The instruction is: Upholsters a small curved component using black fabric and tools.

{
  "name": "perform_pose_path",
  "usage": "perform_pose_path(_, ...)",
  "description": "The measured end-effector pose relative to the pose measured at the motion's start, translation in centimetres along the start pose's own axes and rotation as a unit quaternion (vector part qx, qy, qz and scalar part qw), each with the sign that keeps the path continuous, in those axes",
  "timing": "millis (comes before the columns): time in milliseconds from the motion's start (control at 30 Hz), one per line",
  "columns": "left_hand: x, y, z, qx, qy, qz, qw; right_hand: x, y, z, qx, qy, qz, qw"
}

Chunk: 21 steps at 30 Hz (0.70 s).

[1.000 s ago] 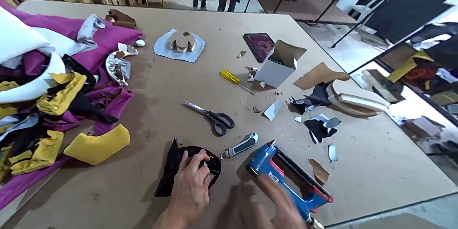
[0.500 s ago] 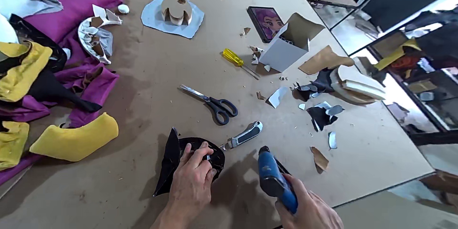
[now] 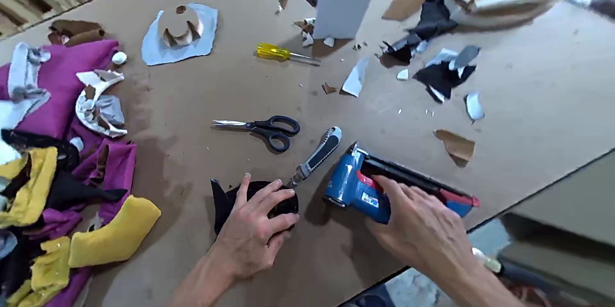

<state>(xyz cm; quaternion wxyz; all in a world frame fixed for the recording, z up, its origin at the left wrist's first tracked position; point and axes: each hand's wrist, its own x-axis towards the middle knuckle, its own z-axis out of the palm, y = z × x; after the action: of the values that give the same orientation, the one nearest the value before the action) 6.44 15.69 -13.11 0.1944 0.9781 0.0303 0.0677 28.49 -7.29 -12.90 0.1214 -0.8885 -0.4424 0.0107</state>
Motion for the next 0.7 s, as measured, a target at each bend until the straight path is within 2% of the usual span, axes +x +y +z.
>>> perform_pose_path(167,0.0,-0.7,0.7,-0.066,0.041,-0.011,0.997,-0.4,0.3,0.4,0.015,-0.007,0.014,1.000)
perform_pose_path(267,-0.1,-1.0,1.2,-0.112,0.078,-0.024,0.990,-1.4,0.0,-1.7,-0.001,-0.004,0.011,1.000)
perform_pose_path(333,-0.3,-1.3,1.5,-0.135,0.103,-0.042,0.985,-2.2,-1.3,-5.2,0.015,-0.056,0.024,0.998)
perform_pose_path(400,-0.2,-1.4,1.7,-0.159,0.123,-0.060,0.978,-2.6,-3.1,-8.7,0.082,-0.129,0.042,0.987)
perform_pose_path(467,-0.3,-1.6,1.8,-0.173,0.130,-0.071,0.974,-2.6,-5.0,-10.4,0.176,-0.179,0.064,0.966)
perform_pose_path(567,-0.4,-1.5,2.0,-0.181,0.142,-0.090,0.969,-2.8,-7.9,-10.0,0.244,-0.226,0.081,0.940)
perform_pose_path(700,-0.3,-1.1,2.3,-0.175,0.155,-0.102,0.967,-2.9,-10.1,-8.6,0.198,-0.261,0.079,0.941)
